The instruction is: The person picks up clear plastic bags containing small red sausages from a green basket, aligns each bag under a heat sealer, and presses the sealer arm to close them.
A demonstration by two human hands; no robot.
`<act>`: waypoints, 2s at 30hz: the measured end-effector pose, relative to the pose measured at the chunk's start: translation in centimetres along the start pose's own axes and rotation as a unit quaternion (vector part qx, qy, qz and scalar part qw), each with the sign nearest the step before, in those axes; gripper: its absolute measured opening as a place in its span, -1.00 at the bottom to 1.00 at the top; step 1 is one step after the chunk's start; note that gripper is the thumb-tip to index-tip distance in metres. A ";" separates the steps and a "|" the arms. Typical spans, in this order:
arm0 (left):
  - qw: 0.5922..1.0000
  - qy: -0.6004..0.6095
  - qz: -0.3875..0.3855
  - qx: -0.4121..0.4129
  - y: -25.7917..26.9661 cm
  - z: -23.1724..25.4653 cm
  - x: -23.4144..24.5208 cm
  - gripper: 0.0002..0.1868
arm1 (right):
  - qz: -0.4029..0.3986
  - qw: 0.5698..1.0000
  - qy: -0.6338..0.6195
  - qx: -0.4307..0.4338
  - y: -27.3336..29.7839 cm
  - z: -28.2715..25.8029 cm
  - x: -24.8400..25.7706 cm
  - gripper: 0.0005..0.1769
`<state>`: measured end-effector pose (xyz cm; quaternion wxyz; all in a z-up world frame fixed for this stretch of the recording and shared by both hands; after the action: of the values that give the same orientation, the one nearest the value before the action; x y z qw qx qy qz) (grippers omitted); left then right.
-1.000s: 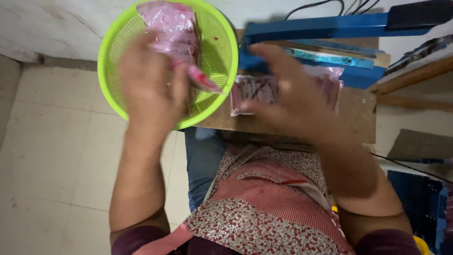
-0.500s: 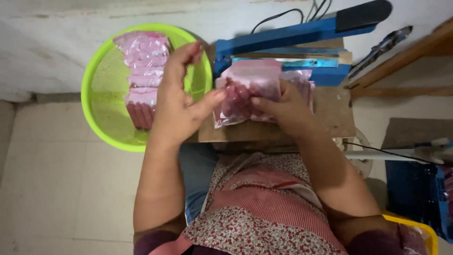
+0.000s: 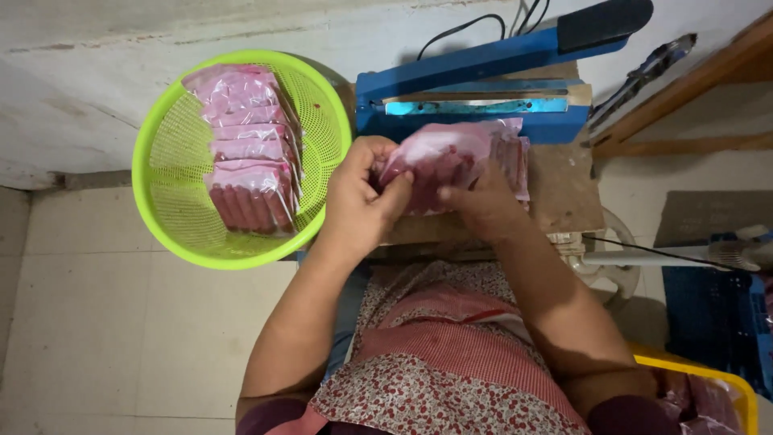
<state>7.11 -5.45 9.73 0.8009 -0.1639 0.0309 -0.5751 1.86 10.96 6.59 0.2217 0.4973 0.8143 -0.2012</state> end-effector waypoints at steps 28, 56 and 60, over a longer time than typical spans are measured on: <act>0.997 0.028 0.070 -0.028 0.8 1.3 -0.5 -0.76 | -0.069 0.872 0.429 0.226 2.3 -5.2 2.4 -0.47; 0.920 -0.271 -0.202 -0.196 -0.4 1.8 -1.3 -0.71 | -0.078 0.842 0.494 0.201 2.0 -9.2 3.3 -0.91; 0.963 -0.157 -0.186 -0.115 0.0 1.5 -1.9 -0.77 | -0.001 0.852 0.505 0.139 3.1 -8.3 5.6 -0.80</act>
<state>6.86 -3.30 10.84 0.6500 -0.3464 -0.0602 -0.6737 1.04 20.86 9.93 -0.2923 0.5551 0.7780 -0.0339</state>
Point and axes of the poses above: each hand's wrist, its own y-axis away from the middle knuckle, its own x-axis out of the back of the hand, z = x × y, the point moved 6 cm from there along -y, towards the middle knuckle, and after that the axes turned 4 degrees about z, right-handed, at the moved point
